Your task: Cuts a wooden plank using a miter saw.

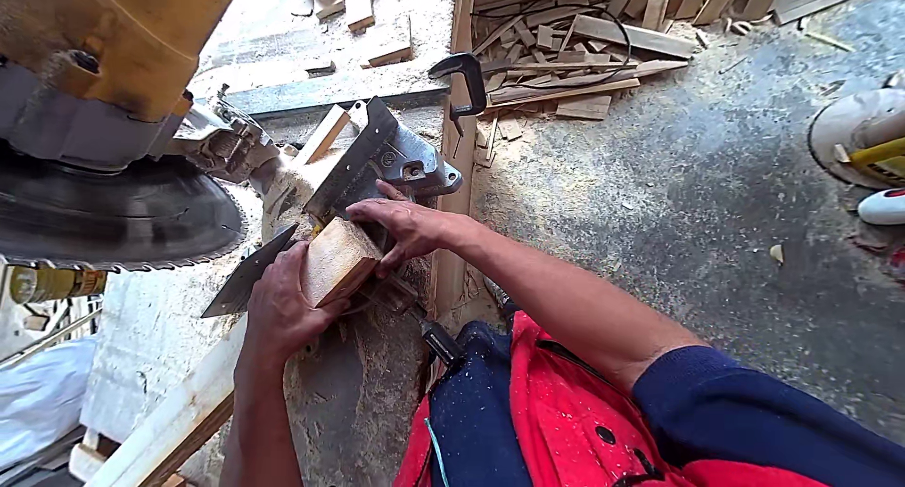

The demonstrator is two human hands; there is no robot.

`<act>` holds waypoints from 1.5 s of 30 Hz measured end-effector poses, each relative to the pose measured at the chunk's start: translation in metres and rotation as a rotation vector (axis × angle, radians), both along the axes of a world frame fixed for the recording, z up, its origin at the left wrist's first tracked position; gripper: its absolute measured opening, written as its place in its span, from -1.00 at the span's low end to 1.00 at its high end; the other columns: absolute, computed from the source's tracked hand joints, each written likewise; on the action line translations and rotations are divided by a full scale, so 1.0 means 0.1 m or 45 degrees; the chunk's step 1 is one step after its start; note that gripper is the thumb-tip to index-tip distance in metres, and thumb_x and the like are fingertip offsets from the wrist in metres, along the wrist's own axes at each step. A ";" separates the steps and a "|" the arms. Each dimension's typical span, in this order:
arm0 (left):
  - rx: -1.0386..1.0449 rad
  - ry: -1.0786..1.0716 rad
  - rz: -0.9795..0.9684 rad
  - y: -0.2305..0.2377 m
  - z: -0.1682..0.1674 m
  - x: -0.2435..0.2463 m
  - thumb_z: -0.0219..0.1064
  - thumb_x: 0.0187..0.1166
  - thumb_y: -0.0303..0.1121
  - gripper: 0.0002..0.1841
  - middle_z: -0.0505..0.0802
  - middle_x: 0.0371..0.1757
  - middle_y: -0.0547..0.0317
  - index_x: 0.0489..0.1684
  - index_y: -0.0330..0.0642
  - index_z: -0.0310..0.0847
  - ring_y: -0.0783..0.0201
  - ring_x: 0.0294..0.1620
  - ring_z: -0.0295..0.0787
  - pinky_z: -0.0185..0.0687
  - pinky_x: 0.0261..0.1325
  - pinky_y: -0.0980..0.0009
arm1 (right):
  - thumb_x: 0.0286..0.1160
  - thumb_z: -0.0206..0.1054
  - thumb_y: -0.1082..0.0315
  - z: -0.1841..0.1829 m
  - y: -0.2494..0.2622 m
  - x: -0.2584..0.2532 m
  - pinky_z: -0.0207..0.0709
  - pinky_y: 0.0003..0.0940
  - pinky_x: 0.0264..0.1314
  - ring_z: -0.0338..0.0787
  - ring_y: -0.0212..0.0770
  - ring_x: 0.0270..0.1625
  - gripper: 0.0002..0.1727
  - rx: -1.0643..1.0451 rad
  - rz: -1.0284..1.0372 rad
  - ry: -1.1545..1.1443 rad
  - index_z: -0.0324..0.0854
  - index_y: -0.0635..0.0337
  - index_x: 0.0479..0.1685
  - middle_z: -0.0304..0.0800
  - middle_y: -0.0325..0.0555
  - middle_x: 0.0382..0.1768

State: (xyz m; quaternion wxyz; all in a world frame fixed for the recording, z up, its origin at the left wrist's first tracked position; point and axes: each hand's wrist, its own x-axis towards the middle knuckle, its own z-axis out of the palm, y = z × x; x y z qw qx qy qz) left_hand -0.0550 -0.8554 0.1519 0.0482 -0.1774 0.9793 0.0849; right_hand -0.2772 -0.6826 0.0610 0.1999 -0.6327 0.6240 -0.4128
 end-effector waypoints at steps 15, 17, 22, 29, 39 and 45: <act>-0.513 0.602 -0.042 0.10 -0.35 0.71 0.41 0.42 0.28 -0.29 0.74 0.29 -0.07 0.52 0.11 0.62 -0.15 0.21 0.66 0.44 0.25 -0.17 | 0.19 0.63 0.42 0.14 0.21 0.82 0.21 0.03 0.86 0.65 -0.07 0.58 -0.22 -0.083 -0.667 0.082 0.49 0.34 0.56 0.72 0.03 0.45; -0.551 0.602 -0.016 0.01 -0.41 0.74 0.36 0.47 0.28 -0.31 0.72 0.28 -0.02 0.58 0.18 0.57 -0.10 0.18 0.63 0.40 0.24 -0.11 | 0.27 0.59 0.39 0.13 0.07 0.75 0.19 0.03 0.87 0.69 -0.07 0.53 -0.23 -0.099 -0.628 0.109 0.45 0.36 0.58 0.75 0.04 0.42; -0.606 0.615 -0.013 -0.26 -0.46 0.63 0.31 0.47 0.32 -0.25 0.70 0.28 0.04 0.65 0.19 0.51 -0.04 0.14 0.60 0.34 0.20 -0.05 | 0.33 0.56 0.34 0.15 -0.24 0.63 0.19 0.03 0.86 0.70 -0.08 0.53 -0.28 -0.081 -0.624 0.133 0.45 0.38 0.55 0.75 0.03 0.42; -0.597 0.603 -0.035 -0.38 -0.44 0.68 0.30 0.50 0.31 -0.26 0.70 0.30 0.04 0.65 0.15 0.51 -0.05 0.17 0.60 0.34 0.26 -0.02 | 0.29 0.56 0.38 0.20 -0.35 0.71 0.20 0.03 0.86 0.72 -0.05 0.50 -0.26 -0.049 -0.645 0.122 0.45 0.34 0.57 0.79 0.03 0.35; -0.543 0.601 -0.082 -0.50 -0.41 0.88 0.28 0.46 0.31 -0.23 0.72 0.25 -0.07 0.59 0.01 0.58 -0.14 0.15 0.62 0.37 0.22 -0.09 | 0.26 0.58 0.39 0.20 -0.46 0.91 0.25 0.07 0.82 0.75 -0.02 0.46 -0.29 -0.071 -0.623 0.130 0.50 0.36 0.51 0.82 0.07 0.29; -0.484 0.398 -0.224 -0.63 -0.23 0.86 0.59 0.10 0.28 -0.03 0.48 0.68 -0.02 0.61 -0.01 0.48 -0.18 0.74 0.26 -0.02 0.73 -0.27 | 0.30 0.55 0.34 0.11 -0.47 0.90 0.26 0.03 0.84 0.77 -0.13 0.42 -0.34 -0.100 -0.619 0.110 0.51 0.30 0.48 0.86 -0.02 0.23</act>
